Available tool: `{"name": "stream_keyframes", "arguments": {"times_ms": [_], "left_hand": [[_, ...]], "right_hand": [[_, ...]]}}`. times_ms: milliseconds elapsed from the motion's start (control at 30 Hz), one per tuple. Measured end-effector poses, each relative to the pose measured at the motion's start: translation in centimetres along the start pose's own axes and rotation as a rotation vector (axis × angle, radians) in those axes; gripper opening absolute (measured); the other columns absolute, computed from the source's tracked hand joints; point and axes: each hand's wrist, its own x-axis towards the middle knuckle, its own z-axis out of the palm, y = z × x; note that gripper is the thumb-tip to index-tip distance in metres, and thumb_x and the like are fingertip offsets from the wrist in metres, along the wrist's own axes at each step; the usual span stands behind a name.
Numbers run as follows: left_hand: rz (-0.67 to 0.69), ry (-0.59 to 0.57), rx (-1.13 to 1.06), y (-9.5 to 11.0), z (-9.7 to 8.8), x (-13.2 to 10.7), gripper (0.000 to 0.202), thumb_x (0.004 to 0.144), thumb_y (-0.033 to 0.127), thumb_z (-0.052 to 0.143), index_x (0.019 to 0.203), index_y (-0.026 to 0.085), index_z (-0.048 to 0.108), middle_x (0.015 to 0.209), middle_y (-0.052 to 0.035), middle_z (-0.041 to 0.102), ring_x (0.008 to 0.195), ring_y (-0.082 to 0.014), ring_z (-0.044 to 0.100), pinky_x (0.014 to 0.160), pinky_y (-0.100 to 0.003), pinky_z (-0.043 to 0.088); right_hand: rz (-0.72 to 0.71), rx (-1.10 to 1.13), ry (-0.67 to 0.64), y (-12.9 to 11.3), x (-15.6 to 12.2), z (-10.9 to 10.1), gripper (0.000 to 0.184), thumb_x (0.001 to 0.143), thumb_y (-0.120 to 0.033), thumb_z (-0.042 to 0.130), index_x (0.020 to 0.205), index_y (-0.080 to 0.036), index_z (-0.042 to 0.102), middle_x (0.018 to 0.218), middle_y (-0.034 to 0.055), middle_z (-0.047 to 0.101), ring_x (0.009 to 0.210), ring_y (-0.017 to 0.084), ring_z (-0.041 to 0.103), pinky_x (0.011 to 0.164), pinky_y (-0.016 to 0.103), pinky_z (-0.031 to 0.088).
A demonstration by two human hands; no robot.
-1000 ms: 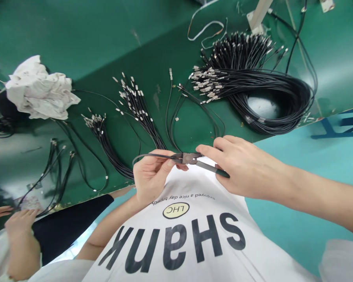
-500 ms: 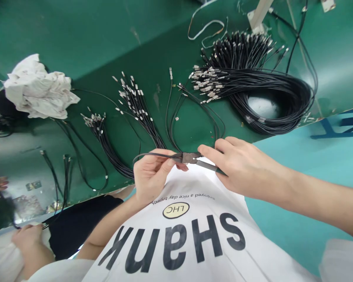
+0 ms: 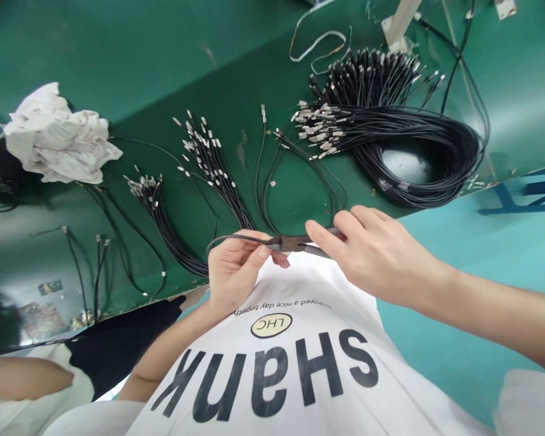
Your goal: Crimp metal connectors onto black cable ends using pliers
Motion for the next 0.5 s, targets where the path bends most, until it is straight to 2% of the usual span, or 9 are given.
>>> {"name": "stream_keyframes", "arguments": {"times_ms": [133, 300, 400, 500], "left_hand": [[-0.037, -0.012, -0.025, -0.1, -0.2, 0.0, 0.016, 0.087, 0.028, 0.073, 0.094, 0.015, 0.068, 0.073, -0.0050, 0.077, 0.063, -0.0184, 0.074, 0.064, -0.032, 0.063], [-0.084, -0.081, -0.065, -0.2, -0.3, -0.1, 0.013, 0.088, 0.026, 0.071, 0.091, 0.015, 0.067, 0.075, -0.0052, 0.077, 0.061, -0.0179, 0.073, 0.061, -0.032, 0.061], [-0.116, -0.090, -0.071, -0.1, -0.3, -0.1, 0.015, 0.087, 0.027, 0.072, 0.094, 0.014, 0.067, 0.076, -0.0063, 0.077, 0.063, -0.0189, 0.073, 0.063, -0.033, 0.061], [-0.113, -0.117, -0.106, 0.1, -0.6, -0.1, 0.016, 0.090, 0.028, 0.068, 0.099, 0.015, 0.069, 0.080, -0.0078, 0.078, 0.069, -0.0209, 0.075, 0.069, -0.036, 0.061]], "right_hand": [[-0.019, -0.033, 0.010, 0.2, 0.1, -0.2, 0.046, 0.089, -0.011, 0.051, 0.134, -0.018, 0.057, 0.087, 0.0088, 0.061, 0.076, 0.021, 0.051, 0.069, 0.035, 0.038], [-0.052, 0.151, -0.102, 1.2, 0.4, -0.5, 0.049, 0.087, -0.016, 0.056, 0.136, -0.019, 0.054, 0.093, 0.0081, 0.062, 0.081, 0.021, 0.054, 0.072, 0.033, 0.041], [-0.071, 0.212, -0.152, 1.8, 0.5, -0.5, 0.047, 0.088, -0.018, 0.057, 0.135, -0.021, 0.055, 0.093, 0.0070, 0.062, 0.081, 0.020, 0.055, 0.072, 0.032, 0.040], [-0.077, 0.160, -0.130, 1.9, 0.6, -0.4, 0.044, 0.089, -0.017, 0.055, 0.132, -0.020, 0.058, 0.089, 0.0069, 0.061, 0.081, 0.021, 0.055, 0.072, 0.032, 0.040]]}}
